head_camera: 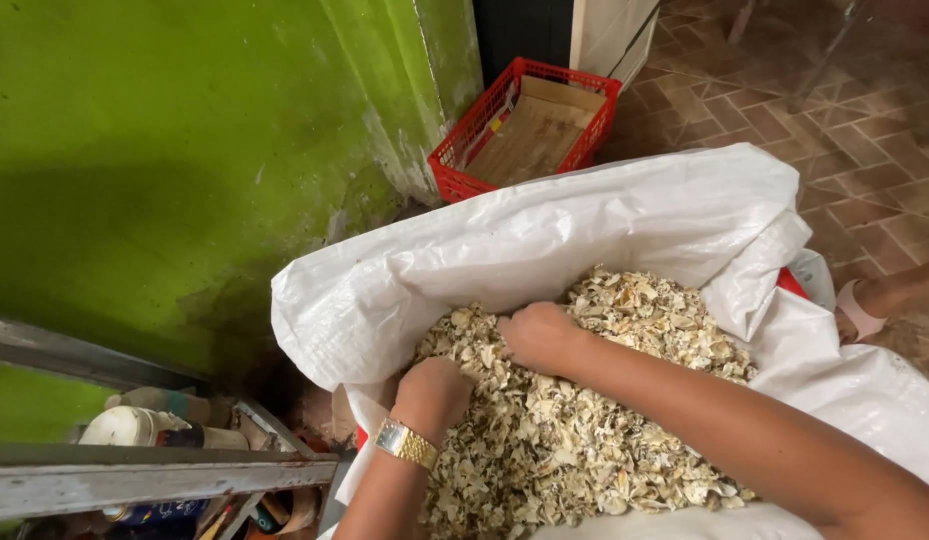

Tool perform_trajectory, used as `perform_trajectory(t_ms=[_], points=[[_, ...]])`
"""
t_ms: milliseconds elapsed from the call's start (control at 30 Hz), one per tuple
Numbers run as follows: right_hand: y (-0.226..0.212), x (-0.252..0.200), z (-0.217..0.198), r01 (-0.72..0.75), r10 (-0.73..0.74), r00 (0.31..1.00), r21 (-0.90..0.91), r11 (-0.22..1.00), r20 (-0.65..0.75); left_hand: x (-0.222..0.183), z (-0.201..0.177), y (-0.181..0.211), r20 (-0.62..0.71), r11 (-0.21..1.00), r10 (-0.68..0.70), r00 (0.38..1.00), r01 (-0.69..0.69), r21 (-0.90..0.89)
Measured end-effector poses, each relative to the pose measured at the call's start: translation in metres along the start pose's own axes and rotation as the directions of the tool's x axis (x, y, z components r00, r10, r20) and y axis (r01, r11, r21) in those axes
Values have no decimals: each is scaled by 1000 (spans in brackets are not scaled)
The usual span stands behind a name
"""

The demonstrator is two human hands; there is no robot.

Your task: Sifting through and sorting dried cocoons in a large white bag by hand.

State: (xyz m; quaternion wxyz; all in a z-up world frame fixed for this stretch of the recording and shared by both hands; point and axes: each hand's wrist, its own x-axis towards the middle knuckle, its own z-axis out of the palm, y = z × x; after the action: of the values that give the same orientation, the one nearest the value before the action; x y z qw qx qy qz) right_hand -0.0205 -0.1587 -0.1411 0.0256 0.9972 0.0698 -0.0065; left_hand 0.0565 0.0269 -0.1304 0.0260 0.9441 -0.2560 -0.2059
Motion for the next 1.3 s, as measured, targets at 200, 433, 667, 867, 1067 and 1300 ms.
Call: perform_trajectory(t_ms=[200, 433, 667, 867, 1067, 1300], points=[[-19, -12, -18, -129, -21, 955, 478, 869, 297, -15, -6, 8, 204, 958, 238, 950, -264, 110], [-26, -61, -93, -424, -4, 837, 654, 627, 547, -39, -67, 44, 534, 938, 287, 795, -119, -326], [-27, -80, -121, -660, 171, 742, 751, 19, 648, -36, -51, 51, 331, 826, 416, 847, -199, -527], [-30, -86, -119, -653, 167, 746, 757, -5, 644, -33, -31, 51, 238, 803, 419, 876, -234, -549], [-17, -84, -126, -636, 177, 756, 771, -29, 630, -30, -24, 51, 133, 779, 427, 895, -289, -556], [-14, -84, -128, -632, 196, 754, 774, -48, 627, -79, -85, 73, 246, 707, 376, 893, -106, -699]])
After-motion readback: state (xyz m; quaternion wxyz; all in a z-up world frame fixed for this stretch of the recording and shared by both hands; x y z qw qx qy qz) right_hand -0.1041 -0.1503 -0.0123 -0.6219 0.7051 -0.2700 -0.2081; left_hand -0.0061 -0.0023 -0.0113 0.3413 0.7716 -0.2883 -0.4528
